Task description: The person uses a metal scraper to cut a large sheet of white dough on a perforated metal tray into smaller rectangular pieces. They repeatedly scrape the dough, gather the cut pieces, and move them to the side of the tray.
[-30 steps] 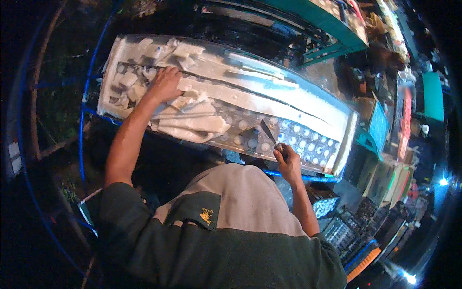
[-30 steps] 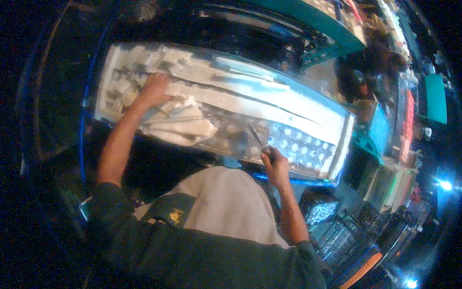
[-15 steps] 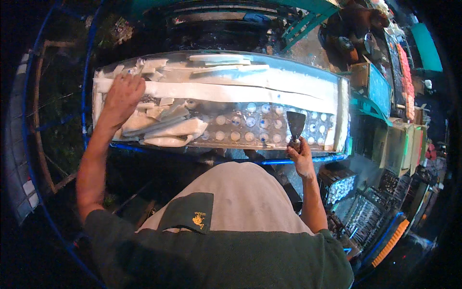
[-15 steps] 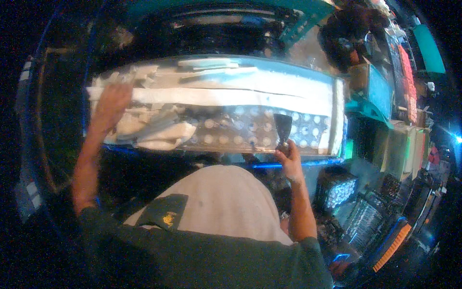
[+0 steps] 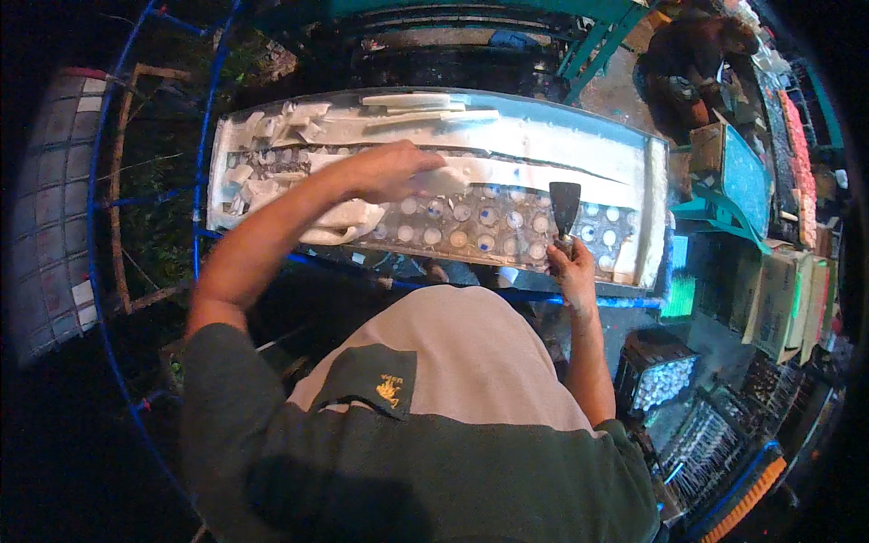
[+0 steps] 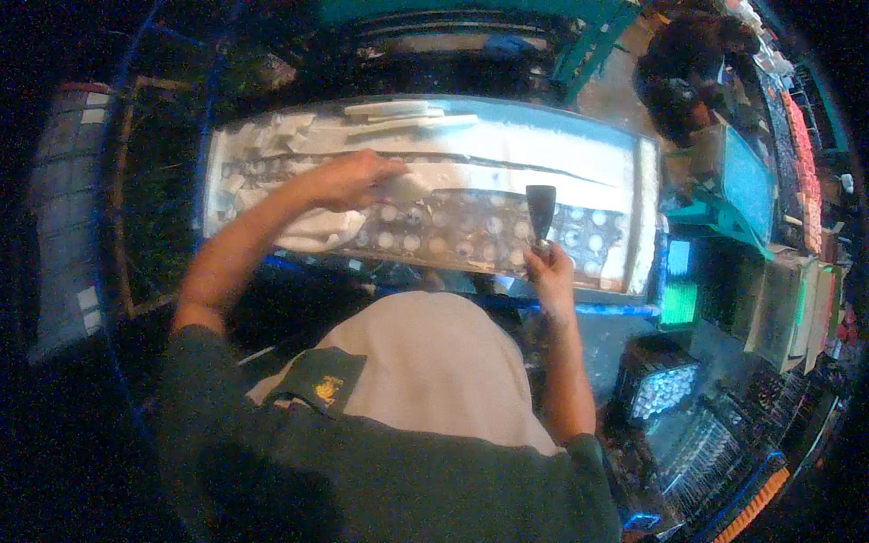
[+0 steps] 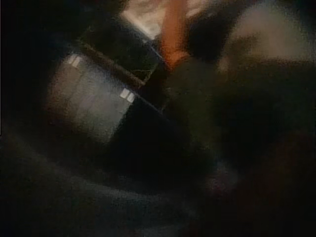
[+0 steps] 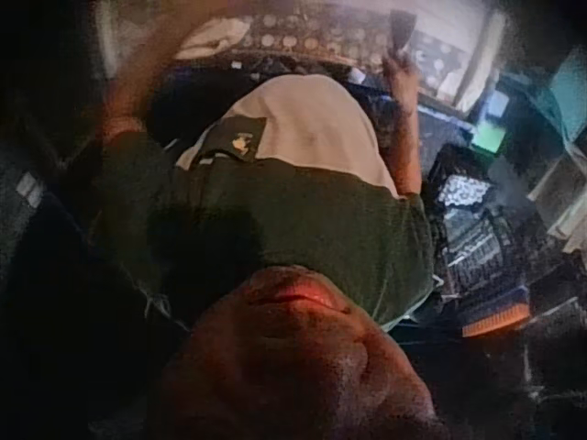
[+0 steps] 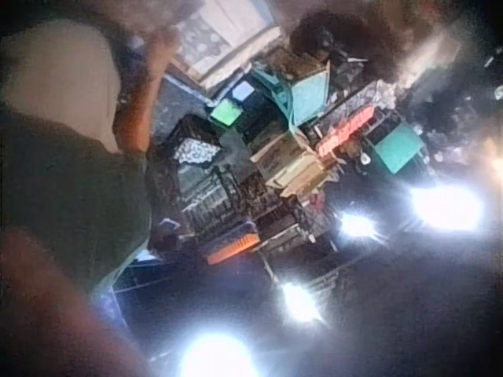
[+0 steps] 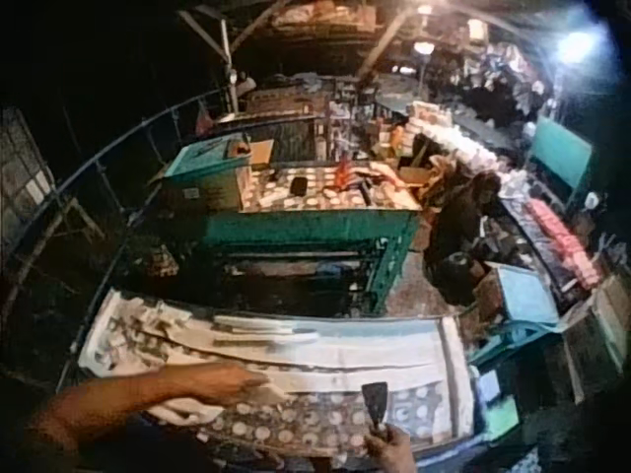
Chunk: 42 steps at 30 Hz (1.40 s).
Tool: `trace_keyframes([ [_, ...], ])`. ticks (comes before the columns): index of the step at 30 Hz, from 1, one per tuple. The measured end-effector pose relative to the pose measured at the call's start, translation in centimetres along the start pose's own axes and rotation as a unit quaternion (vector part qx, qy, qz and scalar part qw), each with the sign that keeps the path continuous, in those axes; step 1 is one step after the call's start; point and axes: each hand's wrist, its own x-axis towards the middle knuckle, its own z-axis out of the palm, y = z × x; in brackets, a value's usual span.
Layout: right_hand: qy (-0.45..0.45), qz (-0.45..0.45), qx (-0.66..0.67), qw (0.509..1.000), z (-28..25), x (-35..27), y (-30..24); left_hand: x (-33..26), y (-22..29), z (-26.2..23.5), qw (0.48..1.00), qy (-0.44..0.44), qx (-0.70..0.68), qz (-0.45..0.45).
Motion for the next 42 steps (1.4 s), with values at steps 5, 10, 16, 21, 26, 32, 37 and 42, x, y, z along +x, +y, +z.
trace_keyframes([
  [5, 0.013, 0.014, 0.015, 1.000, -3.4, -1.4, 1.1, 8.1, -1.8, 7.9, 0.997, -0.037, 0.023, -0.058],
  [10, 0.021, -0.031, -0.221, 0.975, -3.8, -2.4, -1.1, 13.9, -1.4, 12.7, 0.972, 0.189, 0.140, -0.032],
  [16, 0.042, -0.186, -0.491, 0.850, -2.5, -3.1, -9.2, 15.2, -1.4, 16.2, 0.948, 0.276, 0.150, -0.044],
  [21, -0.024, -0.177, -0.510, 0.842, -0.8, -1.9, -15.1, 14.6, -2.4, 17.2, 0.971, 0.200, 0.126, -0.033],
  [26, -0.076, -0.111, -0.596, 0.791, 1.3, 0.1, -14.4, 13.8, -0.9, 19.8, 0.964, 0.232, 0.126, 0.023],
  [32, -0.070, -0.014, -0.656, 0.751, 3.4, 2.5, -15.3, 13.6, -0.6, 18.5, 0.990, 0.129, 0.053, -0.001],
  [37, -0.059, -0.019, -0.683, 0.728, 4.7, 3.8, -15.0, 14.1, -1.2, 19.7, 0.981, 0.187, 0.046, 0.033],
  [42, -0.110, -0.040, -0.690, 0.714, 6.9, 4.7, -15.9, 12.3, -1.5, 19.4, 0.967, 0.235, 0.076, 0.057],
])
